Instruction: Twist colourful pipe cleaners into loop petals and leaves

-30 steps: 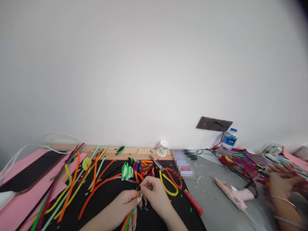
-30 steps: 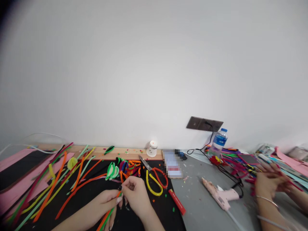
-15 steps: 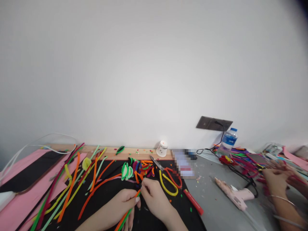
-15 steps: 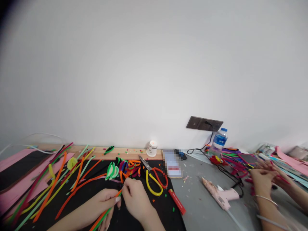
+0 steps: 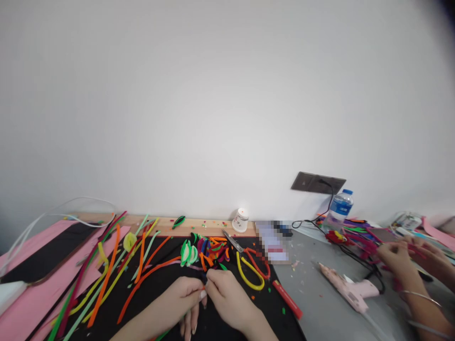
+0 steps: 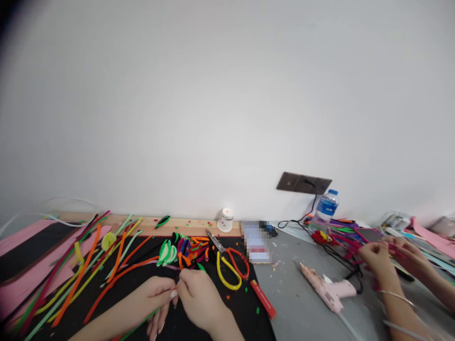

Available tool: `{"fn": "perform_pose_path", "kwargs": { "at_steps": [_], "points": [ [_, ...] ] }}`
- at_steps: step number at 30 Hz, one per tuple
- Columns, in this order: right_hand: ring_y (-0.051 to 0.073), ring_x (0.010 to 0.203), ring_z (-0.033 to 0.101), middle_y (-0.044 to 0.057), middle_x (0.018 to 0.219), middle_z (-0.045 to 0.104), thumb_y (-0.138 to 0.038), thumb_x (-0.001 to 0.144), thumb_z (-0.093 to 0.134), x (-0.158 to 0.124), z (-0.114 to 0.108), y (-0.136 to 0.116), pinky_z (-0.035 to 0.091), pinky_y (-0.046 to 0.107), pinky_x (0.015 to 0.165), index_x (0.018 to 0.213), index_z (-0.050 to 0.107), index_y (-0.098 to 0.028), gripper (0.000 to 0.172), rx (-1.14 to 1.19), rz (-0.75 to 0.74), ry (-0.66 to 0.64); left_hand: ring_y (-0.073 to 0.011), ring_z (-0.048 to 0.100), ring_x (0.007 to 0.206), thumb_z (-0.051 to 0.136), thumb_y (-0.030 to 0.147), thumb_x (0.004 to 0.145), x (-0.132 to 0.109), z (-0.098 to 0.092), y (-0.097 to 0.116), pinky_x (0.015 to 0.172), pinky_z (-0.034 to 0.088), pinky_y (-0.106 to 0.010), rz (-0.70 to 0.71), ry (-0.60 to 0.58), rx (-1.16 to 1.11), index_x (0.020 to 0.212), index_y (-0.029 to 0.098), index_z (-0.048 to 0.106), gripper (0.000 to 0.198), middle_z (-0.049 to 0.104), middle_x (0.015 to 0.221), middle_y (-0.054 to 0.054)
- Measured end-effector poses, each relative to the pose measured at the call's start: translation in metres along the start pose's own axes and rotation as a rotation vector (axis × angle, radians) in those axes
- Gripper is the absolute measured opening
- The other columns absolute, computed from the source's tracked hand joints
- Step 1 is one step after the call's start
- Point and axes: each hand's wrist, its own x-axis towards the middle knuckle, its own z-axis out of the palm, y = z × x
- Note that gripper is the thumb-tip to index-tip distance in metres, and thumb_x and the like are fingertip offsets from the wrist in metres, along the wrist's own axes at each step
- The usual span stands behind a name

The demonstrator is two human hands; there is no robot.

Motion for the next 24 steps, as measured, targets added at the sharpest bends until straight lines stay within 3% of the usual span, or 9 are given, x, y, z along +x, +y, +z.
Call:
{"fn": "perform_pose_path", "kwargs": {
  "at_steps": [9,18,24],
  "points": [
    [0.007,0.048,0.031,-0.007,0.05,0.033,-0.014,0.083,0.039,-0.001,-0.001,0.004,0.021,0.018,0.044,0.056,0.034,-0.018,0.028,0.169,0.077,-0.065,-0.0089,0.048,0.025,0.044,0.039,0.081,-0.005,-0.001,0.006,0.029,0.034,-0.015,0.004,-0.071,-0.06,0.07,0.015,0.052,0.027,0.06,0.04,0.002],
    [0.005,0.04,0.027,-0.008,0.049,0.036,-0.026,0.082,0.042,0.0,0.006,0.008,0.019,0.018,0.038,0.062,0.037,-0.019,0.022,0.723,0.294,-0.128,-0.0084,0.049,0.026,0.047,0.044,0.081,-0.009,-0.002,0.013,0.03,0.037,-0.015,0.034,-0.055,-0.099,0.07,0.014,0.055,0.033,0.06,0.041,0.002],
    [0.002,0.033,0.024,-0.01,0.045,0.037,-0.035,0.076,0.054,0.002,0.006,0.002,0.013,0.018,0.035,0.058,0.037,-0.018,0.03,0.996,0.324,-0.131,-0.0083,0.049,0.027,0.05,0.044,0.08,-0.015,0.0,0.024,0.032,0.041,-0.017,0.044,-0.09,-0.143,0.07,0.014,0.056,0.033,0.06,0.041,0.001]
  ]
}}
